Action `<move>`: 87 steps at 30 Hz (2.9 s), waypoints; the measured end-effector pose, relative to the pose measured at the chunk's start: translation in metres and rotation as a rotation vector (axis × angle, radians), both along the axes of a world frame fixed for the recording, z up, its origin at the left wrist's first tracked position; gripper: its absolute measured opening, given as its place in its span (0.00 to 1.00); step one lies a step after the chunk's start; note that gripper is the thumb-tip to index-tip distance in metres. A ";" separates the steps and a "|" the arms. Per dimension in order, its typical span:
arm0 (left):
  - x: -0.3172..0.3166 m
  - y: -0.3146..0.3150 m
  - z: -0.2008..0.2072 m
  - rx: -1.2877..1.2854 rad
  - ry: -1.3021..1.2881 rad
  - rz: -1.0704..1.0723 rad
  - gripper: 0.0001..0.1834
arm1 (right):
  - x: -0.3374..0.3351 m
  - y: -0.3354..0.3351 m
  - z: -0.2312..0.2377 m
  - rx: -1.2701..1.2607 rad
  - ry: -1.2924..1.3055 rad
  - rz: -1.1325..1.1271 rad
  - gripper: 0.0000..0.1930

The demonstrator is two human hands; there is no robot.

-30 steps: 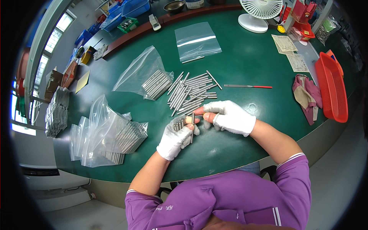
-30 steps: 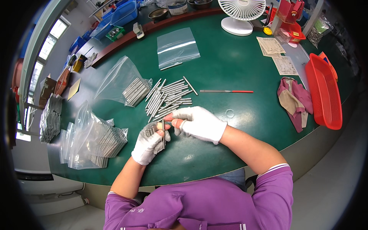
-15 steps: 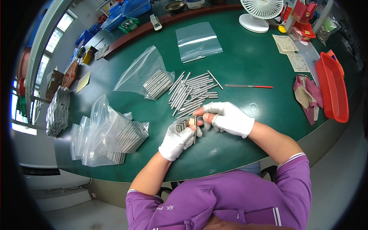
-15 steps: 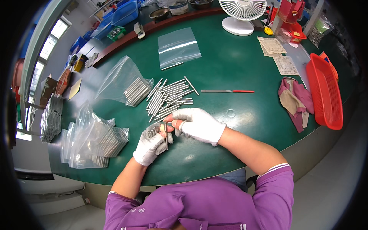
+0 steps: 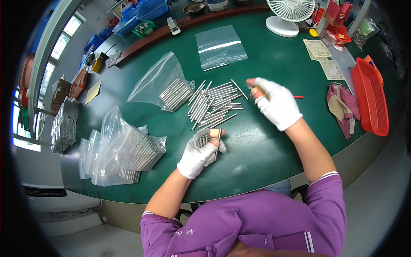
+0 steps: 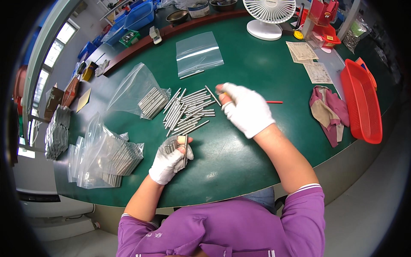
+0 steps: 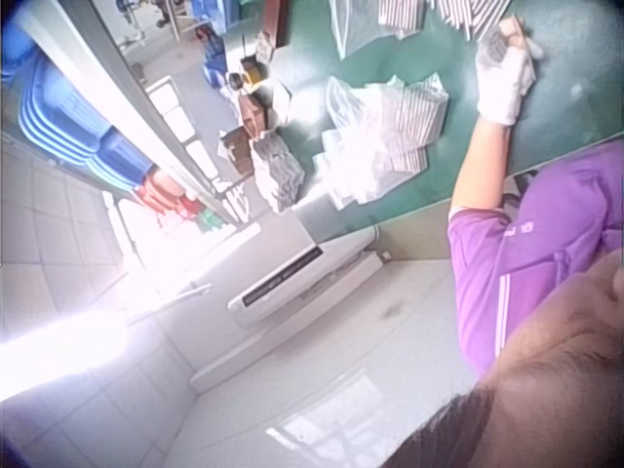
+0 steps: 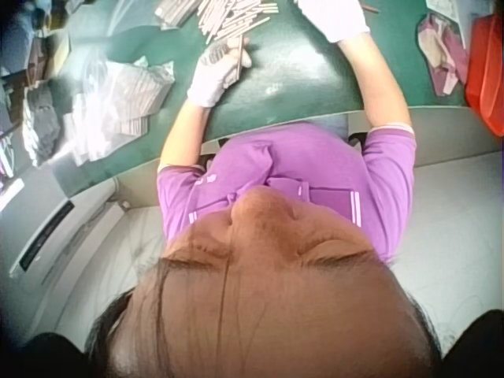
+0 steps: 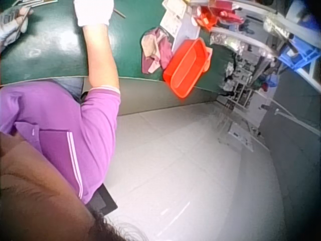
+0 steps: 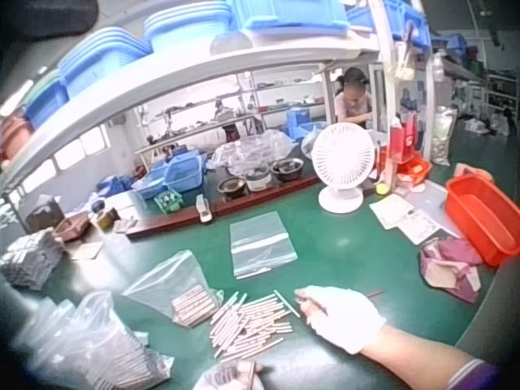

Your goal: The person assembles small metal components with a precision screwdriver.

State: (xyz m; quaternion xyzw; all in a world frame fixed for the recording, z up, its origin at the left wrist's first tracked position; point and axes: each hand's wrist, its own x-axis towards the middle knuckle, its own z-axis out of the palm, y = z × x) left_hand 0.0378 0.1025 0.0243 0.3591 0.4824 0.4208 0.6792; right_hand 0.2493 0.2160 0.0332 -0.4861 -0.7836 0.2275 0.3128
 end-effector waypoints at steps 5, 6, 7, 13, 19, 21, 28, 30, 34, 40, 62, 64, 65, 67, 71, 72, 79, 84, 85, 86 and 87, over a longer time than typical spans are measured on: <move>0.000 0.001 -0.005 0.012 0.021 0.050 0.24 | 0.021 0.021 0.006 -0.041 -0.201 -0.281 0.17; -0.001 0.000 -0.005 0.007 0.023 0.062 0.25 | 0.022 0.022 0.012 -0.107 -0.235 -0.312 0.16; -0.001 0.000 -0.006 0.001 0.025 0.074 0.25 | 0.023 0.022 0.013 -0.081 -0.238 -0.334 0.13; 0.000 -0.001 -0.006 0.024 0.062 0.092 0.24 | 0.026 0.026 0.004 0.120 -0.211 -0.329 0.13; -0.001 -0.001 -0.008 0.035 0.074 0.083 0.23 | 0.020 0.021 0.012 0.128 -0.138 -0.347 0.08; -0.001 -0.002 -0.008 0.028 0.049 0.090 0.23 | 0.018 0.020 0.012 0.020 -0.188 -0.332 0.08; -0.003 0.002 -0.005 0.009 -0.177 0.132 0.19 | 0.006 0.006 0.012 0.106 -0.140 -0.135 0.09; -0.006 0.002 -0.009 0.032 -0.203 0.114 0.18 | 0.000 0.002 0.009 0.031 0.160 -0.089 0.09; -0.008 0.002 -0.010 0.016 -0.249 0.136 0.16 | -0.006 -0.011 0.016 0.025 0.048 0.088 0.10; -0.008 0.003 -0.014 0.055 -0.323 0.192 0.13 | -0.025 -0.038 0.018 0.037 -0.102 0.461 0.11; -0.007 0.003 -0.016 0.001 -0.379 0.252 0.08 | -0.036 -0.052 0.007 -0.064 -0.110 0.585 0.10; -0.007 0.003 -0.016 0.012 -0.379 0.252 0.08 | -0.036 -0.052 0.007 -0.059 -0.124 0.581 0.10; -0.007 0.003 -0.015 0.012 -0.379 0.252 0.08 | -0.037 -0.052 0.007 -0.054 -0.138 0.576 0.10; -0.006 0.004 -0.013 0.011 -0.368 0.255 0.09 | -0.037 -0.051 0.006 -0.066 -0.121 0.583 0.10; -0.005 0.004 -0.014 0.018 -0.354 0.261 0.09 | -0.036 -0.051 0.006 -0.057 -0.123 0.578 0.09; -0.005 0.003 -0.014 0.013 -0.363 0.263 0.09 | -0.035 -0.049 0.006 -0.057 -0.123 0.578 0.09; -0.010 0.001 -0.016 -0.022 -0.471 0.238 0.10 | -0.014 -0.017 0.007 0.150 -0.051 0.041 0.09; -0.006 0.001 -0.011 -0.012 -0.434 0.259 0.13 | -0.014 -0.014 -0.002 0.085 -0.181 0.123 0.08; -0.006 0.001 -0.011 0.012 -0.439 0.259 0.13 | -0.016 -0.014 -0.005 0.090 -0.199 0.183 0.07; -0.006 0.001 -0.012 0.036 -0.445 0.259 0.14 | -0.020 -0.017 -0.004 0.109 -0.190 0.206 0.07; -0.006 0.002 -0.012 0.037 -0.446 0.260 0.14 | -0.022 -0.019 -0.007 0.075 -0.222 0.231 0.07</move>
